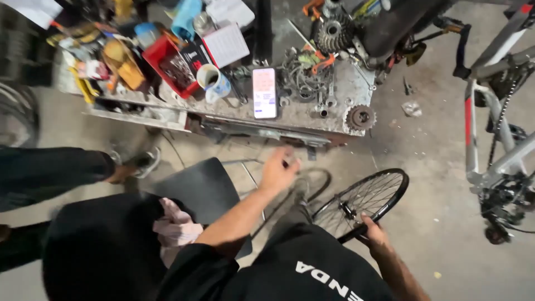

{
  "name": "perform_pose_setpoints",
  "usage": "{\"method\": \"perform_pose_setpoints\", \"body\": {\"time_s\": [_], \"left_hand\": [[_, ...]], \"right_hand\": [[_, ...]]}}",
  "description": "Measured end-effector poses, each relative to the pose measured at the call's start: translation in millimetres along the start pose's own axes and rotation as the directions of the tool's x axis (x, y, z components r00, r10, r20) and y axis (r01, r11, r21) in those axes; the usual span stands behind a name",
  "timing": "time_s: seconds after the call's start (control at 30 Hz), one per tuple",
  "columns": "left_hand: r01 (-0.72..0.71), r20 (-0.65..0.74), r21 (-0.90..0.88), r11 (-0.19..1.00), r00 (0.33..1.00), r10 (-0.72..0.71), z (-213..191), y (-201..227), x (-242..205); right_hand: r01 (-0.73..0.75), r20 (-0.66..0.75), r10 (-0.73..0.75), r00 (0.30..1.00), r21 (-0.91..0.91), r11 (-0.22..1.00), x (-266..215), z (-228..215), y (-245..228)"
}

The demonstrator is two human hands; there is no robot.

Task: The person installs a bicycle tire onto a wheel rim by hand. They repeatedly press the tire bead into the rim, rotate the wheel to check the fit, and adjust the tire position to ensure it is seated correctly.

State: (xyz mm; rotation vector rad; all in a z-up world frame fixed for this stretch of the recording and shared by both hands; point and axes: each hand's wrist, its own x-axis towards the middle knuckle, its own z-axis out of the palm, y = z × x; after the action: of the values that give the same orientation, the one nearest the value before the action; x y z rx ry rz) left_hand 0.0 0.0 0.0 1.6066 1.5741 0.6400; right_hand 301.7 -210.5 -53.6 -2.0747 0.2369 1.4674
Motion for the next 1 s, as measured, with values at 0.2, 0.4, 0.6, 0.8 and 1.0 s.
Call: {"method": "perform_pose_setpoints", "body": {"time_s": [0.2,0.4,0.6,0.8,1.0], "left_hand": [[-0.008,0.71,0.087,0.996,0.702,-0.056,95,23,-45],[-0.243,0.86,-0.003,0.97,0.495,0.126,157,32,-66],[-0.249,0.918,0.042,0.968,0.391,0.061,150,44,-97],[-0.163,0.76,0.06,0.985,0.647,0.061,99,53,-124],[-0.312,0.578,0.151,0.938,0.798,0.172,61,66,-159]], "right_hand": [[0.092,-0.036,-0.09,0.995,0.061,0.994,-16,-2,1],[0.242,-0.139,-0.237,0.962,0.026,0.97,-54,-10,-8],[0.308,-0.107,-0.301,0.948,0.057,0.95,-96,0,-44],[0.264,0.089,-0.296,0.951,0.264,0.928,-93,3,-50],[0.245,0.219,-0.347,0.912,0.386,0.889,-90,-30,11]]}}
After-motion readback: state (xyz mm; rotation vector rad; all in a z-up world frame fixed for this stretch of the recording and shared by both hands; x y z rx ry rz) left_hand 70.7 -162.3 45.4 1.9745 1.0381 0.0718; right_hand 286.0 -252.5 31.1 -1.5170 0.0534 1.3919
